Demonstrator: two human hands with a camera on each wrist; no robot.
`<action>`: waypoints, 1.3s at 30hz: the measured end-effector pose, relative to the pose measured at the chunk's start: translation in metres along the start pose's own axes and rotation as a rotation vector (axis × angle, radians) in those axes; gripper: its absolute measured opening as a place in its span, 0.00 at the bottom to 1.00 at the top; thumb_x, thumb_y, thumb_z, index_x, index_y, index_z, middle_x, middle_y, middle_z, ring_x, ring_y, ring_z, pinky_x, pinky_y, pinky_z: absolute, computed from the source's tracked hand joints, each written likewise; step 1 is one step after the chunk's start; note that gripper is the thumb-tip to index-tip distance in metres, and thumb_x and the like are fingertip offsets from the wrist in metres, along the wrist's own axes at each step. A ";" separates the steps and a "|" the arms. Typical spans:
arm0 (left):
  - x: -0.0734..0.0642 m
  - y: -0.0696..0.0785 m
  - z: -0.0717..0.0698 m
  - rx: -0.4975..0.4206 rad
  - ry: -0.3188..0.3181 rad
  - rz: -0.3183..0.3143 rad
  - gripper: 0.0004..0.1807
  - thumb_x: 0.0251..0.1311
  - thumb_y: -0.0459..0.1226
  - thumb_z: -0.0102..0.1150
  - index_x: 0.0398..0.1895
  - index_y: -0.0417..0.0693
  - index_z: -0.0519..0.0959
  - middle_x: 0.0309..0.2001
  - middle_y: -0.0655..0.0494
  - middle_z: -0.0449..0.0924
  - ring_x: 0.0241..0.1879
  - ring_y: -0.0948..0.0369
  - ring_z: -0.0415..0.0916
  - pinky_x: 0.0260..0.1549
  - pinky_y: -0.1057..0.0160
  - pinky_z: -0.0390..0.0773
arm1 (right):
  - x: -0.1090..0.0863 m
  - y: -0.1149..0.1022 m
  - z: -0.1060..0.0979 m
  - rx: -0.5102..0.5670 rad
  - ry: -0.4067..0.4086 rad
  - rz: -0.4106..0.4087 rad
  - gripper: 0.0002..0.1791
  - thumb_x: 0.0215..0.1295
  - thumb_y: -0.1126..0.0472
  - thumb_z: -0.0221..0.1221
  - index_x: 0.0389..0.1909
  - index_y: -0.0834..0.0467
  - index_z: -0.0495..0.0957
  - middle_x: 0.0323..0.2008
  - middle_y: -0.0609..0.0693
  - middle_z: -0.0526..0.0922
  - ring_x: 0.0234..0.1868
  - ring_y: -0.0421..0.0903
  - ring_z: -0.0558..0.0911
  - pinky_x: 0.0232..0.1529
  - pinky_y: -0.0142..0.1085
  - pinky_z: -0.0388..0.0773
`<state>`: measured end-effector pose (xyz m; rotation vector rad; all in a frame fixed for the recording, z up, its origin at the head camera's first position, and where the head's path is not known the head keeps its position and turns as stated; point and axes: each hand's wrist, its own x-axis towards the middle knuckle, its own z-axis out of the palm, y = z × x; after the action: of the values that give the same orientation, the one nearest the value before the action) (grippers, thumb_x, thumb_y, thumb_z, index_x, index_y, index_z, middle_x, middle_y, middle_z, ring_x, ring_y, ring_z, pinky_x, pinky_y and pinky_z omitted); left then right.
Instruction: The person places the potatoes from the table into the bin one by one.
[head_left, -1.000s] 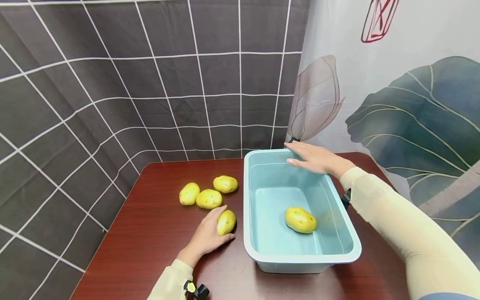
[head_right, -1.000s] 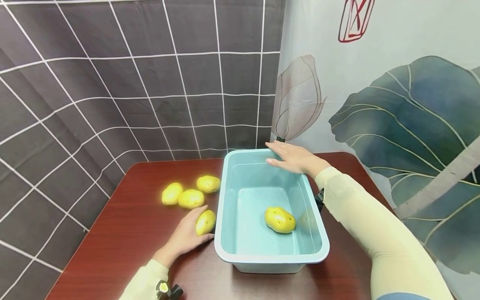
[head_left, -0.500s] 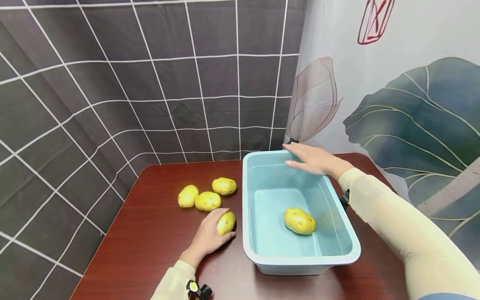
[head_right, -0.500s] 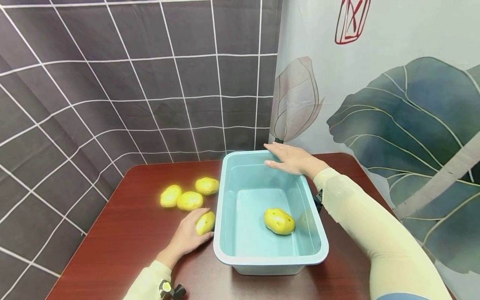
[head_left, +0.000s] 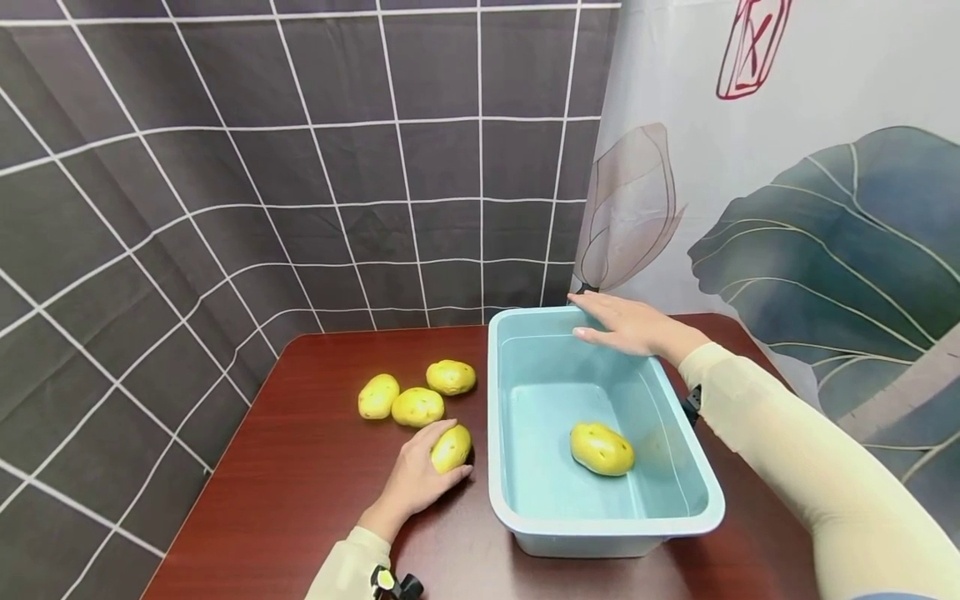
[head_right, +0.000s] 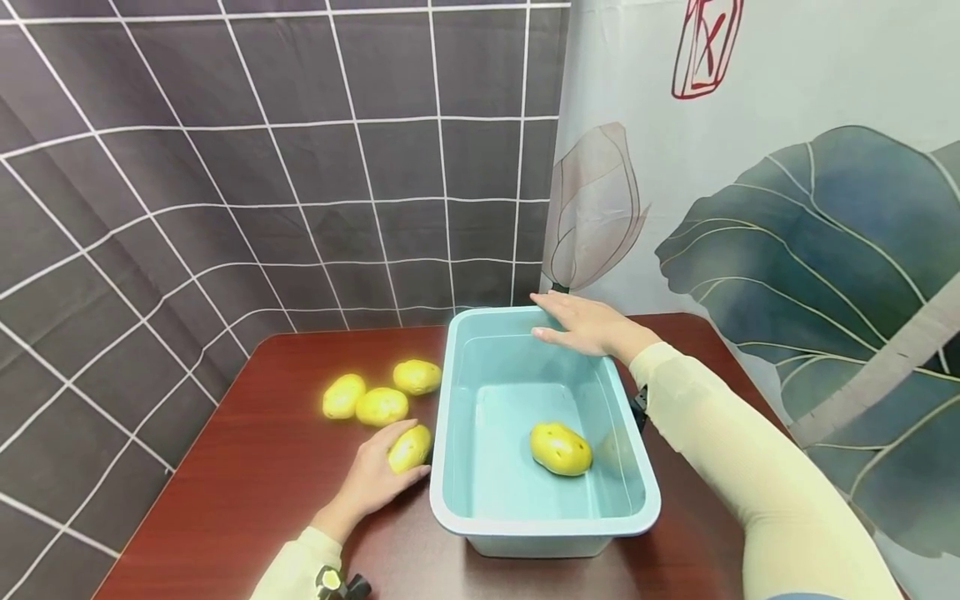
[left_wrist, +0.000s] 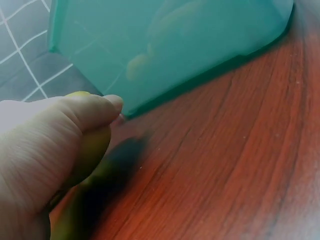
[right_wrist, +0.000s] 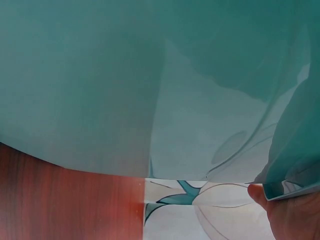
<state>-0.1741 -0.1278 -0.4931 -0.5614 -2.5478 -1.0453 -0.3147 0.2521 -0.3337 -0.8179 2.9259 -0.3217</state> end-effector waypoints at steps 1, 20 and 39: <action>0.000 0.000 -0.001 -0.005 0.006 -0.001 0.37 0.40 0.45 0.78 0.59 0.48 0.76 0.56 0.57 0.77 0.56 0.59 0.74 0.52 0.52 0.75 | 0.000 0.000 0.000 -0.001 -0.002 -0.004 0.44 0.65 0.27 0.41 0.76 0.43 0.45 0.75 0.52 0.49 0.74 0.55 0.49 0.65 0.64 0.48; 0.012 0.031 -0.039 -0.185 0.126 -0.068 0.37 0.42 0.47 0.77 0.61 0.56 0.76 0.53 0.61 0.79 0.46 0.61 0.74 0.40 0.56 0.75 | 0.001 0.000 0.001 0.003 0.000 0.011 0.44 0.64 0.26 0.42 0.76 0.42 0.46 0.75 0.50 0.49 0.75 0.53 0.48 0.66 0.63 0.48; 0.032 0.073 -0.061 -0.230 0.140 0.014 0.37 0.43 0.39 0.76 0.61 0.58 0.74 0.47 0.60 0.78 0.43 0.61 0.72 0.39 0.56 0.72 | 0.002 0.003 0.002 -0.010 0.014 -0.010 0.45 0.63 0.25 0.40 0.76 0.42 0.46 0.75 0.50 0.50 0.74 0.53 0.50 0.67 0.61 0.49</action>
<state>-0.1581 -0.1163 -0.3949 -0.5428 -2.3159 -1.3341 -0.3173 0.2536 -0.3366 -0.8358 2.9391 -0.3152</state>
